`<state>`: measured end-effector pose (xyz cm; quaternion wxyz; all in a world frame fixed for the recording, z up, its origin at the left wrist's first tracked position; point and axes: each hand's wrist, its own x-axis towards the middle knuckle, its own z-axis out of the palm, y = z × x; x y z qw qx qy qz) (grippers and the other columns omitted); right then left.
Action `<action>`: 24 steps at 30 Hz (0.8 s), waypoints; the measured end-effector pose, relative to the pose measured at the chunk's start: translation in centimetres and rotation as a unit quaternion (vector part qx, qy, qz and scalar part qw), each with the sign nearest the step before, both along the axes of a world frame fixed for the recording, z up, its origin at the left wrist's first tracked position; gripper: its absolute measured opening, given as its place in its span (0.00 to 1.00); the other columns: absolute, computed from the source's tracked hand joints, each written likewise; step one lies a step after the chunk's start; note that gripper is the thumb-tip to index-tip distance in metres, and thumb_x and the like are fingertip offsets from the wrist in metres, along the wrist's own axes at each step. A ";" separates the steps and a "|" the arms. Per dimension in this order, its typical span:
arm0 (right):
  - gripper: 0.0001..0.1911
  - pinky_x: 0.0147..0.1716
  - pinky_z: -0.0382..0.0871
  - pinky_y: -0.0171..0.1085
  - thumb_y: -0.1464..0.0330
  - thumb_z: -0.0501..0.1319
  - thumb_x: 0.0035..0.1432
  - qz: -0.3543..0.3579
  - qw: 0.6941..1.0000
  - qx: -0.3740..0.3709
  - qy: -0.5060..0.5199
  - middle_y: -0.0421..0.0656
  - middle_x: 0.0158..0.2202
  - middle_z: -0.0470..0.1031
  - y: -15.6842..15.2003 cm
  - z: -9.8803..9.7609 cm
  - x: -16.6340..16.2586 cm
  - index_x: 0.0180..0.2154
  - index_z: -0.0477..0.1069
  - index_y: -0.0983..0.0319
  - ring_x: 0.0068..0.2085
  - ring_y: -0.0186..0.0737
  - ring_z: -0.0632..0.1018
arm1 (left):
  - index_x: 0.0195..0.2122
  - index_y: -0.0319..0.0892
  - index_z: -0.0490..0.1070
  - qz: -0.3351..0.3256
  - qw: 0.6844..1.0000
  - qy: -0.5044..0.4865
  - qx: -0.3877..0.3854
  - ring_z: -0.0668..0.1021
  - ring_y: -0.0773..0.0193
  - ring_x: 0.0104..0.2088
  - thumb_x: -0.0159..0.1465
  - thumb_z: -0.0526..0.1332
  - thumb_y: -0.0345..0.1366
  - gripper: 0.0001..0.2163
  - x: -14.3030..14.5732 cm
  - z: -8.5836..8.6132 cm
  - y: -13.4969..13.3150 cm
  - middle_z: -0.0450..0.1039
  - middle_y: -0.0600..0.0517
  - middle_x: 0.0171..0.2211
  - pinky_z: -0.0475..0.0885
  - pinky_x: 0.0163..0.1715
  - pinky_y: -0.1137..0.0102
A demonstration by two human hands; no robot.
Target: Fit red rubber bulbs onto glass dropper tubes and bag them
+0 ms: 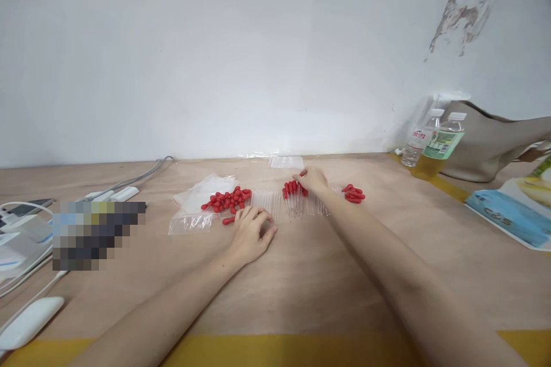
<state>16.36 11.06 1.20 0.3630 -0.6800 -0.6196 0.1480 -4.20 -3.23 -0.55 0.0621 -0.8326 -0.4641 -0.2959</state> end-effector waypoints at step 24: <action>0.13 0.20 0.53 0.31 0.59 0.56 0.46 -0.050 0.993 0.015 -0.104 0.39 0.19 0.69 -10.9 -1.3 12.6 0.21 0.68 0.61 0.21 0.33 0.68 | 0.24 0.42 0.66 0.065 0.997 -0.032 0.008 0.65 0.59 0.42 0.53 0.58 0.36 0.05 6.5 1.8 4.3 0.65 0.51 0.36 0.56 0.42 0.63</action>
